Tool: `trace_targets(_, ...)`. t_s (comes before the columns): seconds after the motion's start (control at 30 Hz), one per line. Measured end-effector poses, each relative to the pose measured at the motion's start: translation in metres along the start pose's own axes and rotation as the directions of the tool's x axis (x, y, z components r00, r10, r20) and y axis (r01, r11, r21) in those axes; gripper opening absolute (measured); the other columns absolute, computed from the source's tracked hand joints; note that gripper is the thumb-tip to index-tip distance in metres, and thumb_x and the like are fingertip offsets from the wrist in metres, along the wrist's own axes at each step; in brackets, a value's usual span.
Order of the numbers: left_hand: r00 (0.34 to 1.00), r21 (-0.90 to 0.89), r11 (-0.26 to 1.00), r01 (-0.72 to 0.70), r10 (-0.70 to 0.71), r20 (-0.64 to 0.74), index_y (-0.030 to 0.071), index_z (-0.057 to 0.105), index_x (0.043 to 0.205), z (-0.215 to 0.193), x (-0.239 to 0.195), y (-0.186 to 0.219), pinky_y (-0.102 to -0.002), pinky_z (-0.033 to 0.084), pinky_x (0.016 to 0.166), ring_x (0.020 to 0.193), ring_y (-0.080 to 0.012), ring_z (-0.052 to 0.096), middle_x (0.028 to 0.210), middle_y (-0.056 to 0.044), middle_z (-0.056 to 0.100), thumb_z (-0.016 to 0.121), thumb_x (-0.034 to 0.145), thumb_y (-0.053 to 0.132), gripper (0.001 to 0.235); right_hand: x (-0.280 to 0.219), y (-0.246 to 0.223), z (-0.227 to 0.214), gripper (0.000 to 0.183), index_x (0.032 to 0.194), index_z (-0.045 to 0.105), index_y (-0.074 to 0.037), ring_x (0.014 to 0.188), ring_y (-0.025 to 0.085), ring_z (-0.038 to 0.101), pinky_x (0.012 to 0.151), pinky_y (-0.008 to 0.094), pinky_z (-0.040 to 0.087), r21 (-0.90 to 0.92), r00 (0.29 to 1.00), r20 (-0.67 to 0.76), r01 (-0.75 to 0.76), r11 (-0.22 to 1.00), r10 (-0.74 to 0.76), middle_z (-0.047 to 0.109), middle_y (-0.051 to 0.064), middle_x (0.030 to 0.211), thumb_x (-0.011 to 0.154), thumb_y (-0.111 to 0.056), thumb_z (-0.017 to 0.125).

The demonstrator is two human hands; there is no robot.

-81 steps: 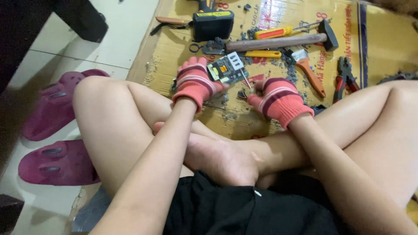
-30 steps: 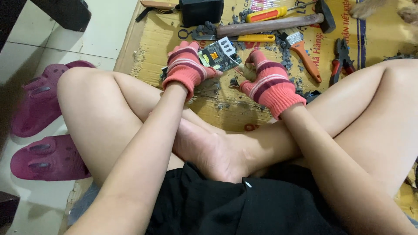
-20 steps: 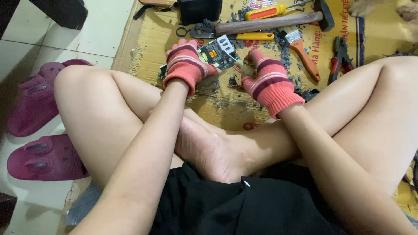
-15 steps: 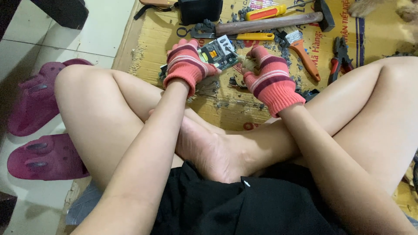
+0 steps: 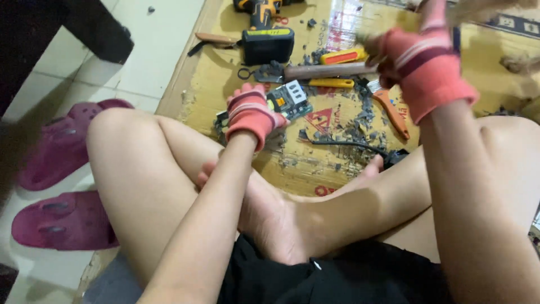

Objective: The person sits on the floor and uses a screwdriver to work on a small electronic device, likely a power adapter or circuit board. They manipulate the device and its wires while surrounded by various tools like a hammer, pliers, and a drill.

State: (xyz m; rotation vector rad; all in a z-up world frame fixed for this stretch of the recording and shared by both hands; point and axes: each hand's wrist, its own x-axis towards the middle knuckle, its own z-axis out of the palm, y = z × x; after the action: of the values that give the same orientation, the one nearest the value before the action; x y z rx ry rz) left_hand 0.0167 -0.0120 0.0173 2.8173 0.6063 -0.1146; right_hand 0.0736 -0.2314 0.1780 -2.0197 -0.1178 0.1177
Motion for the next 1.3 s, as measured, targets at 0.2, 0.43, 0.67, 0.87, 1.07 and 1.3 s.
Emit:
trace_targets(0.2,0.999,0.008,1.0,-0.021,0.021,0.031,0.011,0.063,0.13,0.0,0.004,0.021,-0.047,0.042,0.102,0.114,-0.0349,0.056,0.125,-0.018,0.058,0.09,0.057,0.067,0.096,-0.025,-0.008,0.032,0.061,0.131,0.046,-0.009,0.05,0.013,0.052,0.038,0.026,0.049,-0.291,0.987,0.024,-0.143,0.946,0.156,0.067,0.013,0.104,0.083,-0.015,0.084)
trace_targets(0.43,0.997,0.014,0.999,-0.034,0.033,0.07,0.013,0.062,0.131,0.0,0.004,0.014,-0.047,0.042,0.103,0.116,-0.0341,0.055,0.127,-0.017,0.058,0.088,0.058,0.066,0.094,-0.031,0.085,0.065,0.021,0.102,0.077,-0.021,0.089,0.024,0.074,0.079,0.04,0.06,-0.377,0.97,0.088,-0.179,0.909,0.228,0.074,0.007,0.09,0.086,-0.031,0.068)
trace_targets(0.67,0.989,0.019,0.997,-0.078,0.075,0.126,0.014,0.061,0.133,0.008,0.004,0.022,-0.047,0.041,0.104,0.119,-0.0332,0.055,0.128,-0.016,0.058,0.086,0.06,0.066,0.093,-0.073,0.089,0.049,0.021,0.099,0.078,-0.019,0.084,0.027,0.073,0.075,0.043,0.061,-0.447,0.979,0.009,-0.179,0.876,0.205,0.074,0.011,0.081,0.084,-0.03,0.069)
trace_targets(0.87,0.98,0.055,0.992,-0.112,0.101,0.171,0.015,0.06,0.134,0.014,-0.001,0.03,-0.047,0.041,0.105,0.121,-0.0325,0.055,0.129,-0.015,0.058,0.084,0.061,0.065,0.092,-0.085,0.053,0.044,0.046,0.118,0.067,0.008,0.101,0.031,0.064,0.087,0.05,0.051,-0.394,0.945,0.166,-0.199,0.897,0.283,0.064,0.022,0.094,0.082,-0.019,0.056)
trace_targets(1.07,0.977,0.09,0.988,-0.128,0.109,0.184,0.016,0.059,0.135,0.004,-0.002,0.018,-0.047,0.041,0.106,0.123,-0.0318,0.054,0.131,-0.013,0.057,0.083,0.062,0.064,0.091,-0.071,0.079,0.05,0.048,0.12,0.07,0.001,0.109,0.041,0.068,0.092,0.048,0.054,-0.415,0.944,0.199,-0.163,0.895,0.264,0.072,0.028,0.107,0.08,-0.025,0.066)
trace_targets(1.3,0.969,0.122,0.98,-0.159,0.131,0.208,0.017,0.058,0.136,-0.007,-0.002,0.013,-0.047,0.04,0.107,0.125,-0.0311,0.054,0.132,-0.012,0.057,0.081,0.063,0.064,0.09,-0.053,0.093,0.052,0.047,0.114,0.075,-0.003,0.095,0.036,0.073,0.08,0.045,0.056,-0.512,0.938,0.185,-0.161,0.844,0.292,0.075,0.022,0.095,0.077,-0.029,0.061)
